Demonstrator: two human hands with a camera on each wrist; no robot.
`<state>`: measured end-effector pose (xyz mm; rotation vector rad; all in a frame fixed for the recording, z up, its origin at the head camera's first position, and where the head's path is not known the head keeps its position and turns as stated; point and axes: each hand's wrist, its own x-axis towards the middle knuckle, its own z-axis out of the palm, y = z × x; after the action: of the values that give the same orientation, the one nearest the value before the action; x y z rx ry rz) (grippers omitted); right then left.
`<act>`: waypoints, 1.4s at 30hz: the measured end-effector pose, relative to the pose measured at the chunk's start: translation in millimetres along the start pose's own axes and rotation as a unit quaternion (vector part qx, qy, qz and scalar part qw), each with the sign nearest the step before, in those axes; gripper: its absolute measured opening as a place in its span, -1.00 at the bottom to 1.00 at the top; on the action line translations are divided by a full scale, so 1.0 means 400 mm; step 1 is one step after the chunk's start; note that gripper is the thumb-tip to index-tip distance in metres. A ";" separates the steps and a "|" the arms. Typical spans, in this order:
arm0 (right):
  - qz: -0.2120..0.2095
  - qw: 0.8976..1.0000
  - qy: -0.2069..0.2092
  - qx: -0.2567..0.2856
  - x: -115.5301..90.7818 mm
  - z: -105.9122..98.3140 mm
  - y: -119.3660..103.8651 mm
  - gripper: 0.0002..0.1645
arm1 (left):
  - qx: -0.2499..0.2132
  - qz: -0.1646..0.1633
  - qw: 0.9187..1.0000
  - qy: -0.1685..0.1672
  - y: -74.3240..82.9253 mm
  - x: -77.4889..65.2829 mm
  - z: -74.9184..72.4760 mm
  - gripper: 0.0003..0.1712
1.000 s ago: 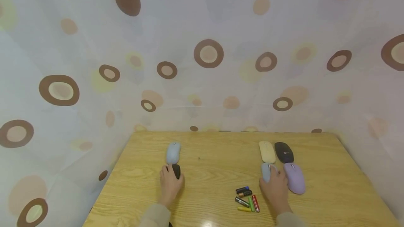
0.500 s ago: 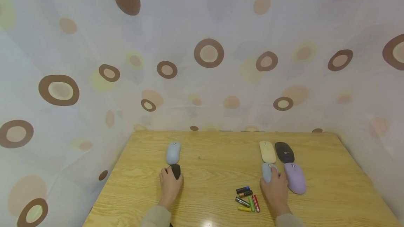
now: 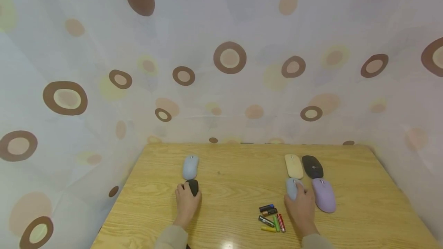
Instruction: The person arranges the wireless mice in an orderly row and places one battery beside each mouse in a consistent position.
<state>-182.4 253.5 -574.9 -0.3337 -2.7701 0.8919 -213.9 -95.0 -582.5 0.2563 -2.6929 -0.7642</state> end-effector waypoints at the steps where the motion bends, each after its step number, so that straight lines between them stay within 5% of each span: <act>1: -0.002 1.000 -0.002 0.003 0.000 0.000 -0.002 -0.26 | 0.001 -0.001 1.000 -0.002 0.000 0.000 0.001 -0.49; 21: -0.065 0.997 -0.040 0.009 0.065 0.022 -0.079 -0.25 | -0.015 -0.014 1.000 -0.013 -0.003 0.004 0.006 -0.48; 42: -0.029 0.995 -0.091 0.011 0.085 0.037 -0.082 -0.24 | -0.006 -0.018 0.999 -0.027 -0.003 0.007 0.008 -0.46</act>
<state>-223.4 228.8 -562.9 -0.1742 -2.9153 0.9829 -217.5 -95.2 -585.0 0.2871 -2.7409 -0.8081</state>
